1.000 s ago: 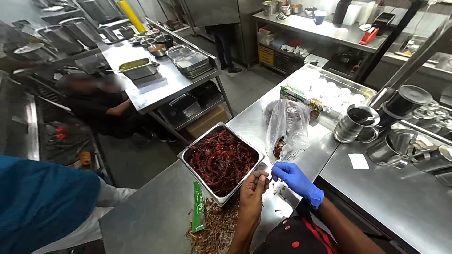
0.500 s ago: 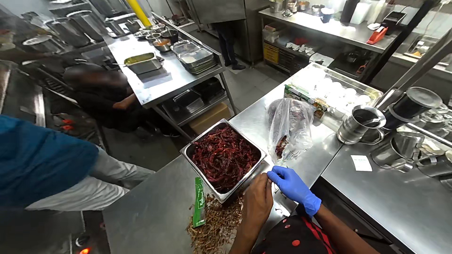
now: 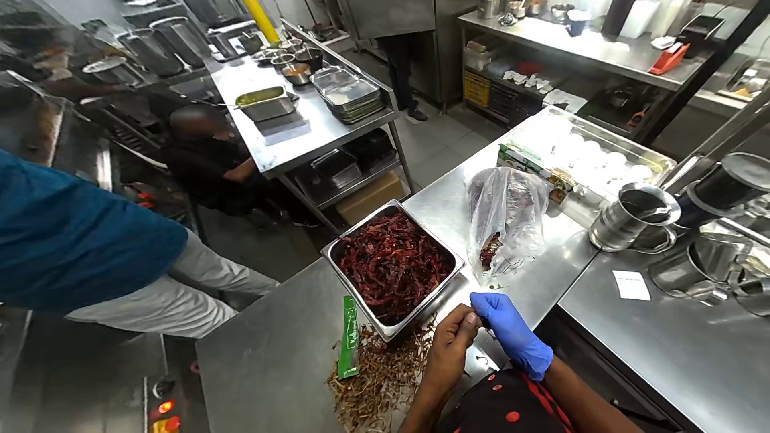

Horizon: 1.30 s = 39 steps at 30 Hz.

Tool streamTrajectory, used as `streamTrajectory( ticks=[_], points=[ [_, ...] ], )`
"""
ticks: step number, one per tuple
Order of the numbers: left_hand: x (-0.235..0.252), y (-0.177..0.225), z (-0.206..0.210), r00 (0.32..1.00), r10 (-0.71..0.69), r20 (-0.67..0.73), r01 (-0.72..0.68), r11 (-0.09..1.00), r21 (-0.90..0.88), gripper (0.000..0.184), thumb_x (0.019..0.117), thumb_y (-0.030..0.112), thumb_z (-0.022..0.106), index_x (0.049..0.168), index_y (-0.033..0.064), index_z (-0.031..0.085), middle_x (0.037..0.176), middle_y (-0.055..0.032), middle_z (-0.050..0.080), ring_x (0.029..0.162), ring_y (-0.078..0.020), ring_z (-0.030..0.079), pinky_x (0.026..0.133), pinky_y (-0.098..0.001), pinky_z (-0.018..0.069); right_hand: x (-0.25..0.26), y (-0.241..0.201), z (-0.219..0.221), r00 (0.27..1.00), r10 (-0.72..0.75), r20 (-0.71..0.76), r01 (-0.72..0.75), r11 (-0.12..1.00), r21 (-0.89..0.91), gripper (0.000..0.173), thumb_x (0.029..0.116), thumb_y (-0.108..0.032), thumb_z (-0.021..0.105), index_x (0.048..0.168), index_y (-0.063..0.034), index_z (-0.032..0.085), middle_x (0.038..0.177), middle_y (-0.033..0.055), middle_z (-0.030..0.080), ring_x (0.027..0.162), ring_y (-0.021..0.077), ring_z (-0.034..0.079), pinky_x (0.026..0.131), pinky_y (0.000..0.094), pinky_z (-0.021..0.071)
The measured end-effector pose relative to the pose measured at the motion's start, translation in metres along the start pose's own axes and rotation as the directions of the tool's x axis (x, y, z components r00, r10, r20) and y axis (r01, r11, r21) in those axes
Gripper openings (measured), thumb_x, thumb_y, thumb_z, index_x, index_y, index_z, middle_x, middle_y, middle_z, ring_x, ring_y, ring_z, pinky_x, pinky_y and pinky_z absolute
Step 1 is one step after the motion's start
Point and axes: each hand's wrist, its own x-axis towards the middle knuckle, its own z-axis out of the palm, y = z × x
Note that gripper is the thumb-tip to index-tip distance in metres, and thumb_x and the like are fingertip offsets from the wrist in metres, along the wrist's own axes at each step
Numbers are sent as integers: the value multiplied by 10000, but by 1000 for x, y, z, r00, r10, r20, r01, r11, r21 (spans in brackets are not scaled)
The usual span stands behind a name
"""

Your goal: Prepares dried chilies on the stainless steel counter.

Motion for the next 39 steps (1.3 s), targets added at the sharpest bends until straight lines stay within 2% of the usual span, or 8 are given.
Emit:
streamTrajectory(
  ticks=[10, 13, 16, 20, 26, 29, 34, 39],
  points=[
    [3, -12, 2, 980, -126, 154, 199, 661, -723, 135, 1056, 163, 530, 1004, 91, 631, 598, 46, 418, 505, -65, 438, 540, -240, 434, 1, 20, 11, 998, 52, 31, -60, 793, 606, 490, 1087, -404, 445, 653, -178, 461, 590, -53, 372, 527, 62, 384, 532, 223, 375],
    [7, -6, 4, 983, -177, 46, 170, 795, -583, 208, 1074, 189, 483, 989, 69, 631, 586, 46, 389, 481, -61, 397, 504, -232, 400, 7, 19, 7, 998, 53, -41, -19, 803, 596, 498, 1096, -421, 413, 661, -183, 460, 571, -58, 363, 497, 63, 367, 502, 219, 356],
    [17, 6, -16, 989, -108, -103, 116, 990, 75, 262, 1072, 235, 508, 1012, 68, 701, 645, -18, 485, 529, -109, 429, 511, -273, 392, 15, 34, -12, 991, -19, -132, 17, 1000, -18, 495, 1079, -395, 473, 691, -99, 551, 581, 15, 450, 532, 131, 442, 530, 301, 394],
    [39, 33, -61, 979, 83, -189, 130, 459, 879, 324, 1040, 355, 571, 1202, 123, 728, 1041, -101, 724, 931, -276, 704, 854, -556, 580, 15, 74, -26, 965, 248, 84, -124, 715, -689, 491, 1012, -602, 472, 1077, -191, 732, 912, 27, 719, 845, 187, 691, 790, 486, 558],
    [53, 50, -98, 917, 390, -85, 27, 153, 988, 577, 1013, 344, 564, 1538, 124, 471, 1611, -150, 389, 1497, -376, 343, 1205, -609, 293, 40, 70, -43, 990, -67, -127, -62, 601, -797, 272, 1016, -367, 589, 1167, -199, 740, 999, 15, 733, 876, 203, 701, 800, 499, 586],
    [40, 37, -85, 874, 477, -88, -55, 277, 959, 361, 1022, 332, 555, 1282, 132, 706, 1460, -89, 568, 1392, -305, 489, 1149, -541, 411, 77, 54, -71, 930, -316, -187, -38, 422, -906, 199, 979, -224, 630, 1115, -153, 757, 1020, 78, 733, 959, 269, 702, 844, 523, 565],
    [19, -16, -46, 935, 356, -15, -135, 394, 909, 272, 1012, 312, 585, 1152, 180, 776, 1290, -31, 679, 1265, -228, 597, 1090, -483, 488, 144, 52, -92, 984, -132, -117, -103, 105, -989, 293, 866, -246, 757, 1116, -92, 744, 1207, 204, 657, 1129, 422, 605, 906, 602, 509],
    [-1, -36, -32, 940, 340, -32, -165, 534, 829, 253, 1010, 303, 574, 1105, 209, 788, 1203, 42, 716, 1181, -137, 639, 1041, -416, 521, 144, 51, -101, 949, -276, -151, -83, 244, -966, 143, 868, -187, 724, 966, -87, 750, 1058, 158, 693, 1027, 367, 656, 868, 566, 543]
  ],
)
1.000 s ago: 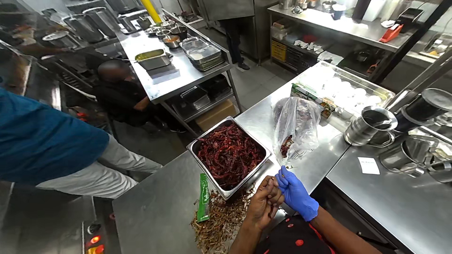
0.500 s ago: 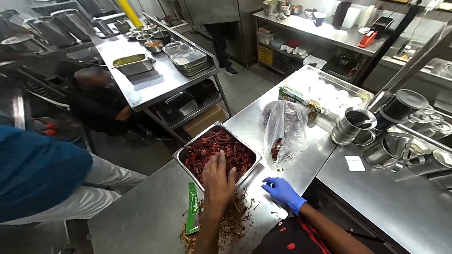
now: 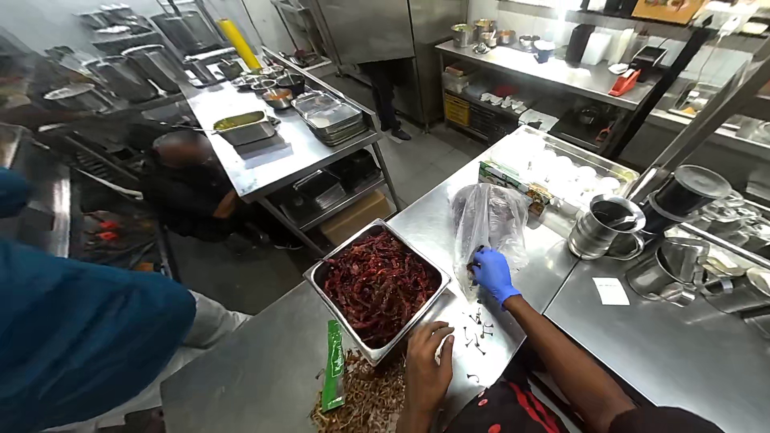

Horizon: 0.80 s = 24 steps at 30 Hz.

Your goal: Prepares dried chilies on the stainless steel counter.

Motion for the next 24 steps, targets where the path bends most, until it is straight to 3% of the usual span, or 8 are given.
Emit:
streamTrajectory(
  ticks=[3, 5, 9, 12, 16, 19, 21, 24],
  points=[
    [-4, -2, -8, 997, -74, 2, 73, 988, -133, 225, 1014, 270, 585, 1100, 195, 780, 1164, 45, 729, 1121, -96, 668, 974, -361, 571, -26, -1, -29, 982, 109, -156, -61, 957, 285, 121, 925, -180, 685, 986, -80, 718, 985, 117, 695, 913, 299, 675, 805, 533, 559],
    [1, -1, -13, 995, -97, 25, 101, 966, -237, 218, 1020, 254, 590, 1099, 176, 777, 1151, 42, 735, 1098, -86, 685, 959, -332, 595, -44, -7, -45, 959, 222, -179, -91, 833, 545, 125, 949, -200, 665, 999, -95, 709, 887, 71, 678, 742, 221, 643, 663, 445, 554],
    [26, 17, -9, 982, -147, 114, 185, 853, -489, 272, 1041, 258, 599, 1247, 146, 736, 1225, 3, 735, 1135, -172, 699, 1026, -408, 584, -89, -39, -76, 960, 177, 215, -251, 210, 945, 176, 994, -244, 652, 1099, -110, 697, 884, 71, 674, 736, 165, 608, 674, 342, 529],
    [44, 38, -2, 970, -204, 135, 244, 753, -611, 398, 1017, 248, 646, 1411, 188, 639, 1326, 0, 691, 1148, -206, 694, 1002, -418, 596, -110, -60, -74, 939, -36, 341, -342, -7, 940, 211, 1013, -255, 608, 1122, -88, 676, 866, 77, 647, 719, 137, 577, 690, 308, 513],
    [51, 49, -3, 970, -243, -24, 161, 711, -685, 190, 952, 138, 726, 1137, 123, 769, 1102, -71, 732, 922, -251, 715, 816, -416, 639, -124, -81, -74, 942, -72, 329, -327, 42, 944, 198, 989, -221, 658, 1076, -47, 695, 806, 103, 639, 702, 150, 574, 679, 306, 501],
    [45, 50, -13, 939, -344, 1, 217, 589, -779, 187, 908, 61, 756, 1094, 39, 758, 1006, -170, 737, 800, -284, 703, 726, -398, 619, -125, -83, -88, 959, -4, 285, -270, 306, 913, 161, 954, -251, 708, 1047, -123, 739, 867, 62, 676, 773, 178, 619, 715, 350, 535],
    [43, 50, -19, 908, -419, 18, 252, 512, -821, 208, 881, 34, 772, 1081, 2, 723, 922, -200, 713, 685, -258, 665, 635, -361, 592, -124, -83, -95, 988, 14, 155, -142, 497, 856, 147, 953, -277, 704, 1079, -216, 749, 890, -3, 664, 745, 164, 602, 643, 346, 520],
    [42, 50, -26, 912, -410, -4, 246, 556, -794, 237, 844, 30, 810, 1047, -2, 693, 870, -177, 703, 700, -243, 667, 645, -349, 591, -122, -91, -114, 995, -94, -29, 82, 631, 772, 201, 945, -274, 701, 1140, -244, 736, 1009, -63, 667, 843, 117, 617, 695, 318, 535]
  ],
)
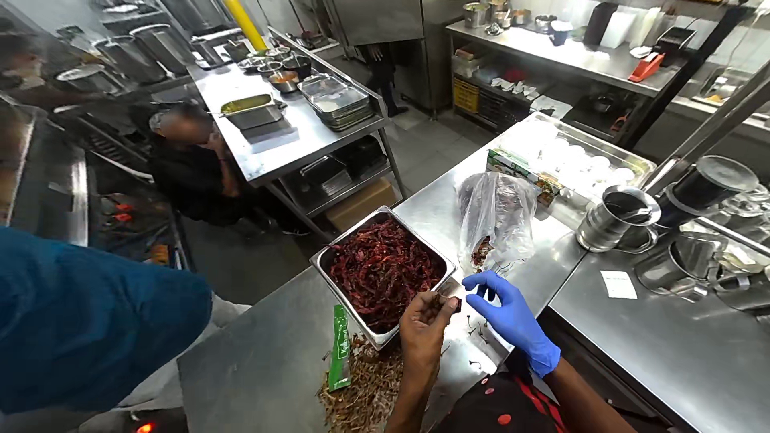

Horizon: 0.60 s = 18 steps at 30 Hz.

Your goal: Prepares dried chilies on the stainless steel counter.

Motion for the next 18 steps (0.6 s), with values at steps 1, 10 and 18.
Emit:
streamTrajectory(
  ticks=[1, 10, 18],
  points=[
    [0, 0, -1, 999, 33, 26, -34, 999, 29, 244, 835, 24, 814, 1045, 0, 693, 880, -173, 716, 740, -252, 694, 688, -366, 612, 2, -6, 0, 997, -72, 29, 73, 996, -43, 220, 931, -279, 731, 1146, -230, 735, 1046, -66, 672, 901, 105, 628, 751, 318, 554],
    [-1, -10, -3, 976, 182, 118, -184, 983, 1, 209, 836, 35, 820, 858, 11, 614, 858, -137, 655, 794, -249, 650, 723, -379, 591, 9, 13, 8, 991, 43, 124, -53, 996, 77, 209, 1010, -289, 624, 928, -134, 738, 844, -18, 683, 771, 111, 649, 703, 304, 561],
    [2, -17, -19, 965, 101, 241, -174, 936, 305, 155, 992, 48, 578, 1102, 64, 688, 1063, -41, 741, 967, -172, 715, 874, -381, 616, 3, 32, 7, 956, 224, 189, -289, 833, 471, 193, 994, -181, 650, 952, 7, 668, 823, 150, 679, 723, 232, 645, 686, 374, 562]
  ],
)
